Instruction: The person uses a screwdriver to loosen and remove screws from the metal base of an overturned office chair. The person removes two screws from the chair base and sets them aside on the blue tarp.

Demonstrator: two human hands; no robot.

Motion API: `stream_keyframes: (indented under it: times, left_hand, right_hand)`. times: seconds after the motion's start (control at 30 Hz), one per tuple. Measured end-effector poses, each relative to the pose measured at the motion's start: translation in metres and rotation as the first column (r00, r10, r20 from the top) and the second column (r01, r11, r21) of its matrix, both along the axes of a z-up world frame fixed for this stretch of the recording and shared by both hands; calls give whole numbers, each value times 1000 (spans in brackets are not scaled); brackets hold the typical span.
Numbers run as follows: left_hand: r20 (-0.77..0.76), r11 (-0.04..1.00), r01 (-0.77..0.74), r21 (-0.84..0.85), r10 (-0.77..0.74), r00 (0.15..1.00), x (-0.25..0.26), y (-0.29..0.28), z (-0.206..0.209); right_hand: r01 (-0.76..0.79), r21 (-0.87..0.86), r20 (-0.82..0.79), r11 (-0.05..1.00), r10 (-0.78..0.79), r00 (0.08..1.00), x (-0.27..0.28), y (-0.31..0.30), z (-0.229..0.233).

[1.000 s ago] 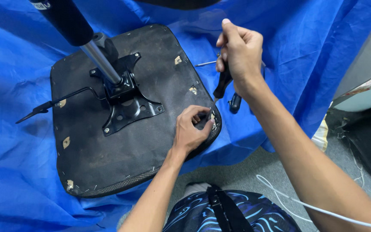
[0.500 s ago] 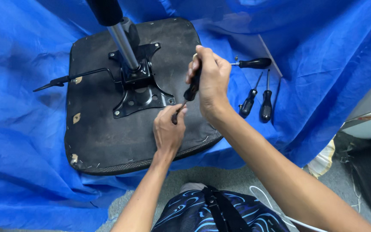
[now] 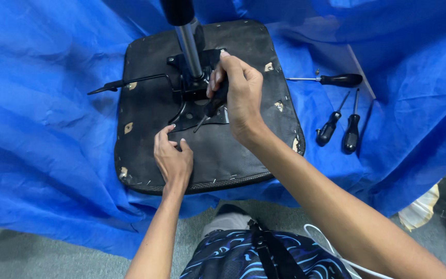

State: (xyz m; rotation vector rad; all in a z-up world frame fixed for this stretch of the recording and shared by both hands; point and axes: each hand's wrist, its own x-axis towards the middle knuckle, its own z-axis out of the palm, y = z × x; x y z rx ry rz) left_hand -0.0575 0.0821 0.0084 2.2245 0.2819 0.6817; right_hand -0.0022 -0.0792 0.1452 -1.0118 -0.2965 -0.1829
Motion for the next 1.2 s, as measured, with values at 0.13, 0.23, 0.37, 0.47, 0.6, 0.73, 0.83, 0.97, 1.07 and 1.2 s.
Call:
stream_keyframes:
  times: [0.13,0.23,0.37,0.47,0.6,0.73,0.83,0.97,1.07,1.2]
  left_hand:
    - [86,998,37,-50,-32,996,5,19,-7]
    - [19,999,27,-31,-26,999,1,19,-11]
    - [21,999,16,-39,-15,1000,0,19,-6]
    - [53,994,41,-104,-36,998,0,21,-3]
    - [-7,983,32,-179,-34,999,1,21,0]
    - [62,979,46,-198,-34,998,5,24,5]
    - [-6,967,16,-253,-18,1000,9,29,7]
    - [-67,965,-5,-261,-13,998,18,38,11]
    - [4,989,1,-148,0,1000,21,36,8]
    - [-9,984,-21,-175,19,1000,22,36,6]
  right_hand:
    - [17,-62,73,998,-12,997,14,13,2]
    - [-25,-36,87,999,28,996,28,22,0]
    - [-94,-13,119,995,95,988,34,37,-1]
    - [-32,-114,81,993,42,996,38,46,-7]
    - [-32,-169,47,985,41,998,42,55,-13]
    - [-4,-170,10,985,6,1000,44,60,-16]
    - [4,-175,-4,985,-5,1000,41,64,-19]
    - [39,-186,-18,982,-43,999,44,68,-20]
    - [26,-129,2,991,-26,1000,44,69,-25]
    - [37,-189,-13,981,-40,999,40,69,-28]
